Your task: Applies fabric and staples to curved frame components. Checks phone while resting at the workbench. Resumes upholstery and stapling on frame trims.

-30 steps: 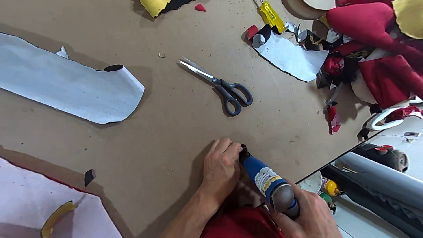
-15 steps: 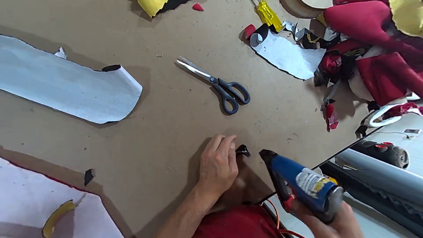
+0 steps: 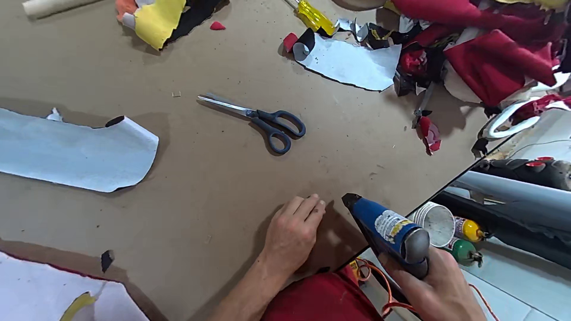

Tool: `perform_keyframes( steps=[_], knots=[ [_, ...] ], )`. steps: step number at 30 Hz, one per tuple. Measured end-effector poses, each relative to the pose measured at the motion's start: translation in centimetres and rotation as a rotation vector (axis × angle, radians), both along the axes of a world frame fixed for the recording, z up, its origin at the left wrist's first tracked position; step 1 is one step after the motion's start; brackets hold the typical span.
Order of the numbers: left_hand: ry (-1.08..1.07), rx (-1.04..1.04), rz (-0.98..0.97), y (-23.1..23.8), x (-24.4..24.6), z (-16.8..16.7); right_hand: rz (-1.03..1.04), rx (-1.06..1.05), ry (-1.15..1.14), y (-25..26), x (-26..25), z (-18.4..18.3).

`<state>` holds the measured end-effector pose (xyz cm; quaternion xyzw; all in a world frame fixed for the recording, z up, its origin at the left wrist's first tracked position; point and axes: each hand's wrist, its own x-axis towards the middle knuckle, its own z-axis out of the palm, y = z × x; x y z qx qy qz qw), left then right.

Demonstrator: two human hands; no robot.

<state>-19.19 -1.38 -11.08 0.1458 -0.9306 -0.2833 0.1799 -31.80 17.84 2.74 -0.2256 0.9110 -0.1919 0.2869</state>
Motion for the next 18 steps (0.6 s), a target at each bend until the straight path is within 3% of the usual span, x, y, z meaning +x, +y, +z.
perform_keyframes(
  steps=[10, 18],
  knots=[
    [0.054, 0.174, 0.179, -0.5, 0.1, 0.1, 0.115, -0.006, -0.037, -0.4, 1.3, 0.3],
    [0.015, 0.166, 0.256, -0.6, -0.1, 0.3, 0.194, -0.024, -0.005, -2.0, 1.7, 0.3]
  ],
)
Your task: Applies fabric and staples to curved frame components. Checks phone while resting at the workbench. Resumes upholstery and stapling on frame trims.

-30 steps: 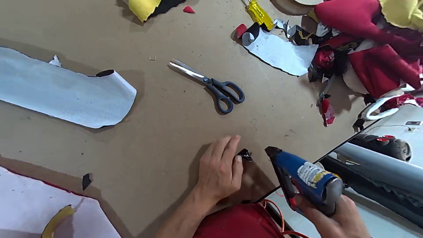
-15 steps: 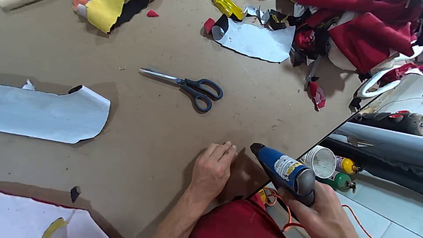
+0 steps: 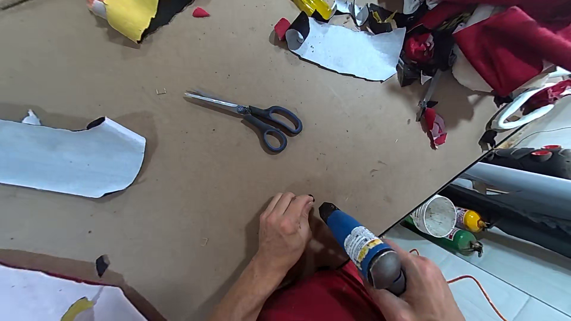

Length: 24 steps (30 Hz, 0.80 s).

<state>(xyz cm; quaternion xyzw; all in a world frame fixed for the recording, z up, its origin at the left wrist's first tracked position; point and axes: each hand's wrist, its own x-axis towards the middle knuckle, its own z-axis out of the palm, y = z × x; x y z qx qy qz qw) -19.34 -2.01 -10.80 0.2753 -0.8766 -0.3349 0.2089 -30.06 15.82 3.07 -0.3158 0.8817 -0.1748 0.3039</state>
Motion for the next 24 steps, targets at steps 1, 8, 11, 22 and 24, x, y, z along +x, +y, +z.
perform_keyframes(
  steps=[1, 8, 11, 22, 24],
  knots=[
    [-0.005, 0.003, 0.006, 0.0, 0.0, 0.0, 0.010, 0.001, 0.001, -0.2, 0.0, 0.0],
    [-0.028, 0.021, 0.016, 0.0, -0.1, 0.0, 0.066, 0.019, 0.021, -0.8, -0.1, 0.0],
    [-0.044, -0.009, 0.001, 0.0, -0.1, 0.1, 0.084, 0.032, 0.052, -1.0, -0.4, 0.0],
    [-0.053, -0.053, -0.006, 0.3, 0.1, 0.0, 0.139, 0.035, 0.093, -1.3, -1.3, 0.0],
    [-0.057, -0.072, -0.014, 0.4, 0.2, 0.1, 0.166, 0.039, 0.091, -1.3, -1.6, -0.1]
  ],
)
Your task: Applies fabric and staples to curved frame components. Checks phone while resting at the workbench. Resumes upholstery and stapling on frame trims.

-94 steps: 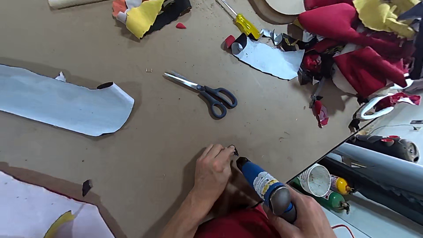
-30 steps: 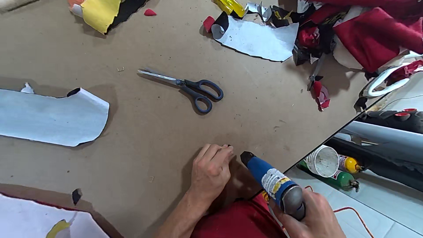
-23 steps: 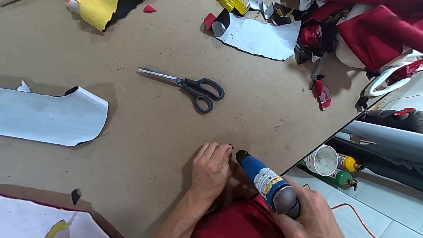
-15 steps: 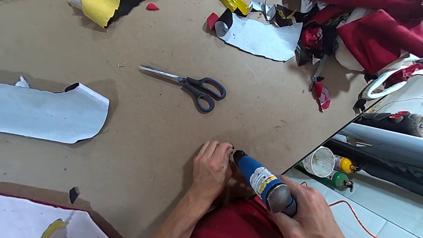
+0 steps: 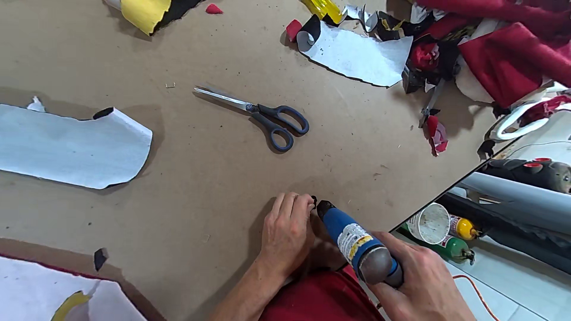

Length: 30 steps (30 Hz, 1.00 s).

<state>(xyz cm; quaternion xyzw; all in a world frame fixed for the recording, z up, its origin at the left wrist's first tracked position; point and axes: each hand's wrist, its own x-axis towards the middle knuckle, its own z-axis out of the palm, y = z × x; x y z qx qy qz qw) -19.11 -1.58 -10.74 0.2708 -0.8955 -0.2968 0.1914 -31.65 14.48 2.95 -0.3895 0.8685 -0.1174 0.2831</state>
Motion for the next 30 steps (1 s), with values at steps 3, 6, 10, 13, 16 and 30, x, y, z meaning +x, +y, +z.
perform_keyframes(
  steps=[3, 6, 10, 13, 16, 30],
  knots=[
    [-0.010, -0.025, -0.007, 0.2, 0.1, -0.1, 0.053, -0.013, 0.013, 0.1, -0.8, -0.4],
    [-0.014, -0.026, -0.011, 0.3, 0.1, 0.0, 0.122, -0.072, 0.051, 0.2, -2.0, -1.1],
    [-0.001, -0.027, -0.002, 0.3, 0.1, -0.1, 0.181, -0.103, 0.044, -0.3, -3.4, -1.4],
    [0.004, -0.023, 0.006, 0.4, 0.0, -0.2, 0.193, -0.113, 0.016, -0.5, -3.8, -1.4],
    [0.008, -0.027, 0.015, 0.5, -0.1, -0.2, 0.198, -0.108, 0.017, -0.7, -3.7, -1.5],
    [0.008, 0.053, 0.035, -0.1, -0.1, 0.2, -0.100, -0.038, 0.057, 2.4, -5.1, 0.4]
  ],
)
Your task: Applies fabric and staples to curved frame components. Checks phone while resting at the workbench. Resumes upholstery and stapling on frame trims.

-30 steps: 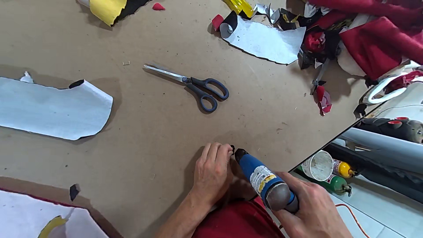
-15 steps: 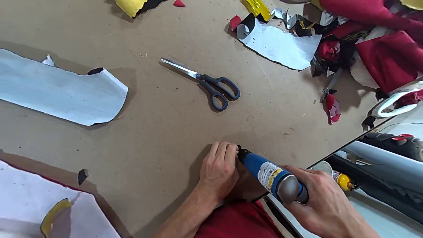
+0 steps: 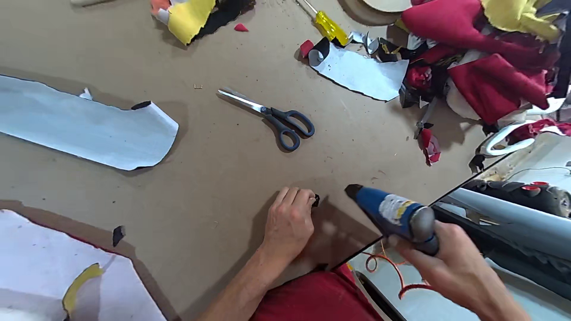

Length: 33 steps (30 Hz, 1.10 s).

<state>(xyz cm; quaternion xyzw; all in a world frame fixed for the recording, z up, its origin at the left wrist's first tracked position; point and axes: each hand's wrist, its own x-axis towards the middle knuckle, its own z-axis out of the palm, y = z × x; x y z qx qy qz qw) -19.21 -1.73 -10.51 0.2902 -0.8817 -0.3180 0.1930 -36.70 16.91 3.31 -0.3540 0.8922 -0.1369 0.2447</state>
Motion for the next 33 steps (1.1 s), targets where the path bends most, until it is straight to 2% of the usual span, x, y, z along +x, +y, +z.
perform_keyframes(
  steps=[4, 9, 12, 14, 16, 21, 25, 27, 30, 31, 33],
  knots=[
    [-0.038, 0.030, -0.034, -0.4, -0.2, 0.5, -0.110, 0.040, 0.116, 1.1, -0.1, 0.8],
    [-0.076, 0.106, -0.006, -0.5, 0.0, 1.6, -0.171, 0.041, 0.042, 2.1, 1.8, -0.2],
    [-0.115, 0.008, -0.021, 0.7, 0.1, 1.7, -0.141, 0.055, -0.007, 2.8, 2.4, -0.9],
    [-0.106, -0.096, -0.014, 1.5, -0.2, 0.8, -0.140, 0.050, -0.005, 2.8, 2.9, -1.3],
    [-0.082, -0.116, 0.017, 1.6, -0.4, 0.1, -0.165, 0.047, -0.010, 2.8, 3.2, -1.5],
    [-0.111, 0.134, 0.117, 1.2, -1.1, 1.1, -0.197, 0.018, 0.009, 3.1, 3.5, -1.7],
    [-0.099, 0.168, 0.108, 1.0, -1.2, 1.1, -0.225, -0.032, -0.022, 3.1, 3.6, -1.7],
    [-0.100, 0.169, 0.099, 0.9, -1.1, 1.2, -0.253, -0.159, -0.202, 3.5, 2.6, 0.4],
    [-0.099, 0.148, 0.072, 0.7, -0.8, 1.2, -0.230, -0.561, -0.589, 7.2, -0.7, 5.5],
    [-0.103, 0.136, 0.064, 0.8, -0.6, 1.1, -0.245, -0.699, -0.648, 9.1, -1.6, 5.6],
    [-0.086, 0.086, 0.067, 0.9, -0.2, 0.8, -0.397, -0.935, -0.625, 10.7, -1.8, 3.1]
  ],
)
